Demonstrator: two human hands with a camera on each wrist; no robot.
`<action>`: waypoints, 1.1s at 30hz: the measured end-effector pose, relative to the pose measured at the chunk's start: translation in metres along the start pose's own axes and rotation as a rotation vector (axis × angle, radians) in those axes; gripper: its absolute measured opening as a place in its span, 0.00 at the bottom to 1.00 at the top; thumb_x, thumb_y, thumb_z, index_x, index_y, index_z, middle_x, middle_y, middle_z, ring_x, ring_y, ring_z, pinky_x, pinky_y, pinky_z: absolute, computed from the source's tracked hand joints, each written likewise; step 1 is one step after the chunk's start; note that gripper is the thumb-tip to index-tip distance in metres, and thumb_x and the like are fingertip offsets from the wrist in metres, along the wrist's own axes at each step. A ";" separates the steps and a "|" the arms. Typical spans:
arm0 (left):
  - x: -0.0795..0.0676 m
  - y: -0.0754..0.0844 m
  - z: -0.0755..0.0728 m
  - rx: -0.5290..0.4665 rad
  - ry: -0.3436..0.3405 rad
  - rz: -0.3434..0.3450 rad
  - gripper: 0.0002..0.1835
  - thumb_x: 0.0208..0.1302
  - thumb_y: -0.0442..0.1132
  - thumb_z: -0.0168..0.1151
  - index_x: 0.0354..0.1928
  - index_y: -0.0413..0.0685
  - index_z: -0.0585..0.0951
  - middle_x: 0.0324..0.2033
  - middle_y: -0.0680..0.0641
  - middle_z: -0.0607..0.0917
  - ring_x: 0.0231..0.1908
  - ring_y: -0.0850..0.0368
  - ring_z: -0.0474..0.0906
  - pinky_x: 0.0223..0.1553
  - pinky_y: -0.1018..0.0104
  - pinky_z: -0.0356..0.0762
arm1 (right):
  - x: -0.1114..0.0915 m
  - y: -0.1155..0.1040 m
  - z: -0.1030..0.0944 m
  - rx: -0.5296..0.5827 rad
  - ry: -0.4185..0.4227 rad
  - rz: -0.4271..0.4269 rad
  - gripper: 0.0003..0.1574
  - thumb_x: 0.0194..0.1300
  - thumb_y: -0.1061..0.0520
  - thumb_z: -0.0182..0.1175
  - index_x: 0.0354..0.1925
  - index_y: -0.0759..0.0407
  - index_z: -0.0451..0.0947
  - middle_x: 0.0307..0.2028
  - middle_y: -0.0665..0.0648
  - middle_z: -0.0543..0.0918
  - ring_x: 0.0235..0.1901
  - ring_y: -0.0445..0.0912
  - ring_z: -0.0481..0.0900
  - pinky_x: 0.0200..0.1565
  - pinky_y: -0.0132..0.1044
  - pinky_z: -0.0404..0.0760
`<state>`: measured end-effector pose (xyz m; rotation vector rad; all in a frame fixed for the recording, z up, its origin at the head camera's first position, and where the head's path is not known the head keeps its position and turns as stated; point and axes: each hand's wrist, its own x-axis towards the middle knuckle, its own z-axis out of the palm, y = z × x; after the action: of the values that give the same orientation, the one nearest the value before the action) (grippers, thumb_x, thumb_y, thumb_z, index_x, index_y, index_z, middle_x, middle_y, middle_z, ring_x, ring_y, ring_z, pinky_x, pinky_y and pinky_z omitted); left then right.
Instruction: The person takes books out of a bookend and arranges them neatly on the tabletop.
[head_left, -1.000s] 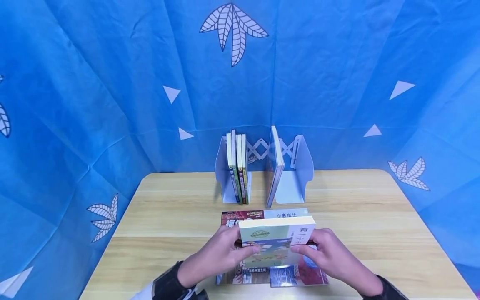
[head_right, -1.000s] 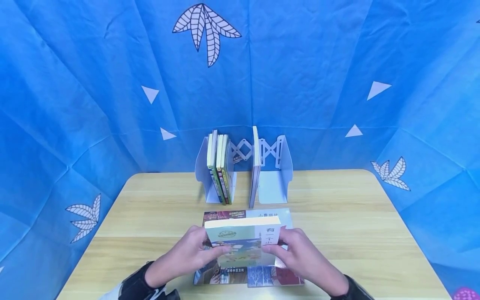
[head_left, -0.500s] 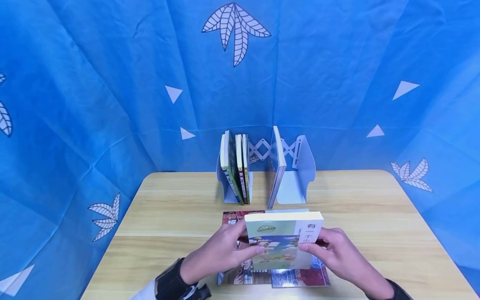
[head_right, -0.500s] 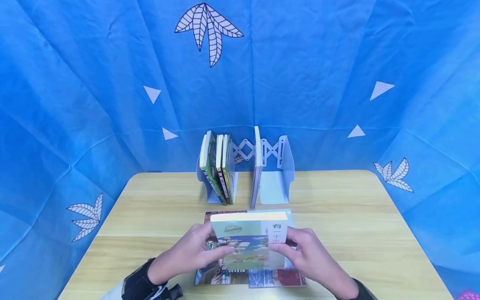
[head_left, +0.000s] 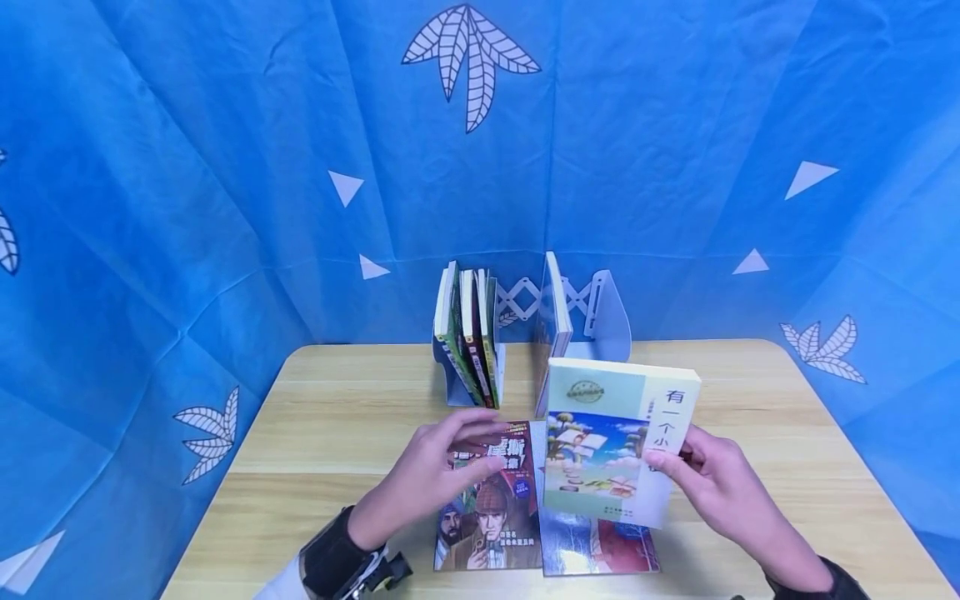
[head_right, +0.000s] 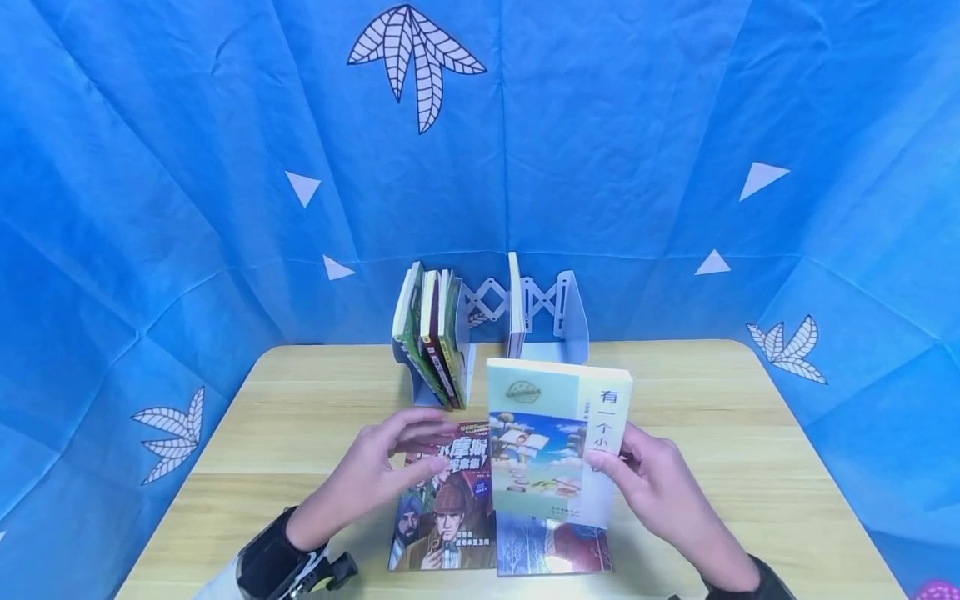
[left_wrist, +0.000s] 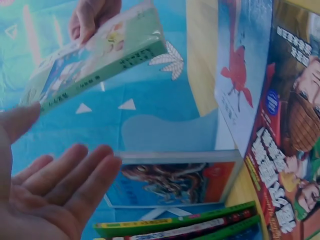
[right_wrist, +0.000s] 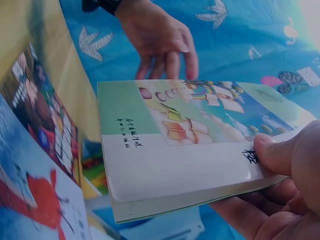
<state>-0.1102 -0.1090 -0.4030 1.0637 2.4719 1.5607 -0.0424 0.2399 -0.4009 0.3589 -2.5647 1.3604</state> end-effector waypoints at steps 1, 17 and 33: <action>0.000 -0.003 0.000 0.003 0.034 -0.021 0.27 0.69 0.39 0.69 0.67 0.45 0.74 0.59 0.43 0.87 0.52 0.49 0.89 0.52 0.65 0.89 | 0.000 0.001 -0.003 -0.012 0.011 0.011 0.17 0.72 0.66 0.63 0.57 0.68 0.81 0.42 0.65 0.92 0.35 0.30 0.86 0.24 0.31 0.82; 0.015 -0.049 -0.014 -0.028 0.377 -0.319 0.29 0.72 0.36 0.64 0.72 0.39 0.70 0.64 0.40 0.83 0.60 0.44 0.84 0.60 0.60 0.85 | 0.007 0.020 -0.051 -0.108 0.125 0.202 0.23 0.77 0.59 0.59 0.63 0.71 0.76 0.40 0.51 0.92 0.30 0.31 0.80 0.19 0.34 0.69; 0.037 -0.084 -0.020 0.126 0.426 -0.338 0.25 0.75 0.37 0.60 0.71 0.37 0.72 0.64 0.36 0.83 0.60 0.41 0.84 0.59 0.54 0.86 | 0.035 0.042 -0.100 -0.119 0.059 0.336 0.38 0.82 0.42 0.49 0.77 0.63 0.62 0.39 0.28 0.83 0.39 0.24 0.79 0.34 0.26 0.77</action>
<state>-0.1900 -0.1260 -0.4495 0.3058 2.8530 1.6746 -0.0817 0.3420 -0.3685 -0.1379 -2.7275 1.2849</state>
